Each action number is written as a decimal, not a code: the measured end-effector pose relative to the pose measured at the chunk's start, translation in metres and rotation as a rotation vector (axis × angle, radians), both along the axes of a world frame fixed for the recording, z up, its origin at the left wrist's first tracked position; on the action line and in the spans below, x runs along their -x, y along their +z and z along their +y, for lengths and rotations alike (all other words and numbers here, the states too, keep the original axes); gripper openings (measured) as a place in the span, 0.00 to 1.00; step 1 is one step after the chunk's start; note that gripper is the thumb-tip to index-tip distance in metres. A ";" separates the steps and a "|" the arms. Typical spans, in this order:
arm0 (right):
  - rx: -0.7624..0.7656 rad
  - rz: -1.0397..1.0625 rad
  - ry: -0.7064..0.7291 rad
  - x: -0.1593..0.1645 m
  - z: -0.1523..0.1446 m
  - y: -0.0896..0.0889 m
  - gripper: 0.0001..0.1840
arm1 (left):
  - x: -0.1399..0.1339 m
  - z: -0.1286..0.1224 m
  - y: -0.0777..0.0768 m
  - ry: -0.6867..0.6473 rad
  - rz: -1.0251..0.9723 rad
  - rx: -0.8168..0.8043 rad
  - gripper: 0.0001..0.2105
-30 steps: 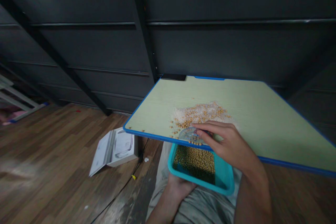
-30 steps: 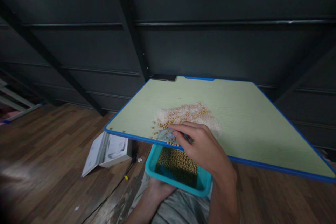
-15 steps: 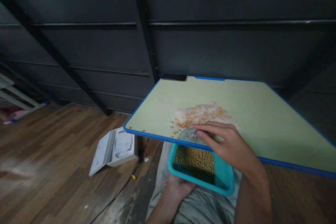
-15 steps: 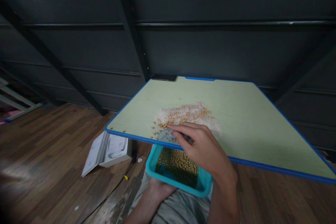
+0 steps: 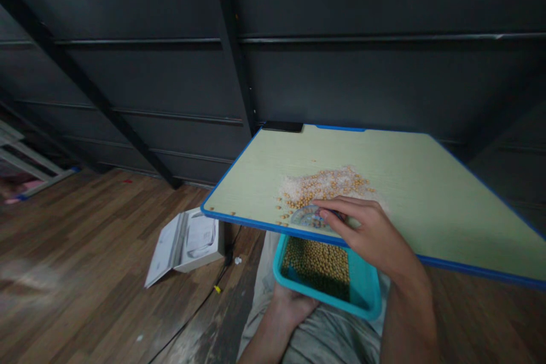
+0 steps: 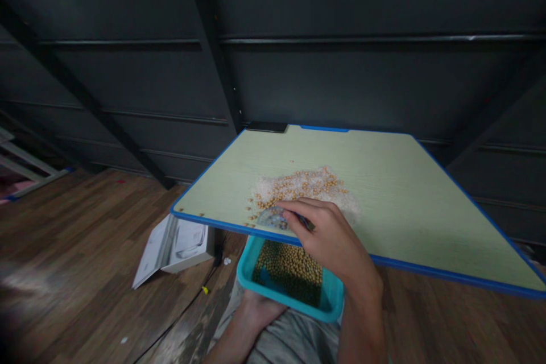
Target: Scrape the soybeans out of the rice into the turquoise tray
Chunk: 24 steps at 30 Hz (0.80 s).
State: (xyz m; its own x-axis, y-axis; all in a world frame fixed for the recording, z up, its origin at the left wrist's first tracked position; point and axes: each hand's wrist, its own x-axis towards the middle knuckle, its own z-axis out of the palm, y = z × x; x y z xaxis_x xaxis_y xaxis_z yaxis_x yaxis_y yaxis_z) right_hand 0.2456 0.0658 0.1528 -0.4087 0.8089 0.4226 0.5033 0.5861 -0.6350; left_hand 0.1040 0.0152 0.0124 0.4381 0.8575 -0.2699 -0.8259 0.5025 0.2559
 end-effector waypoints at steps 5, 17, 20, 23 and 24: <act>-0.013 -0.006 -0.058 -0.002 0.003 -0.003 0.15 | -0.001 0.000 0.006 -0.016 0.013 -0.011 0.18; -0.073 0.059 -0.121 -0.004 0.004 -0.006 0.15 | 0.003 -0.006 -0.004 -0.044 0.117 0.000 0.17; -0.055 0.050 -0.098 -0.003 0.004 -0.006 0.15 | 0.002 -0.005 -0.007 -0.034 0.109 -0.003 0.17; -0.041 0.038 -0.081 -0.002 0.003 -0.005 0.15 | 0.002 -0.005 -0.011 -0.025 0.083 -0.017 0.18; -0.038 0.036 -0.074 -0.001 0.003 -0.004 0.16 | 0.002 -0.005 -0.012 -0.024 0.088 -0.016 0.18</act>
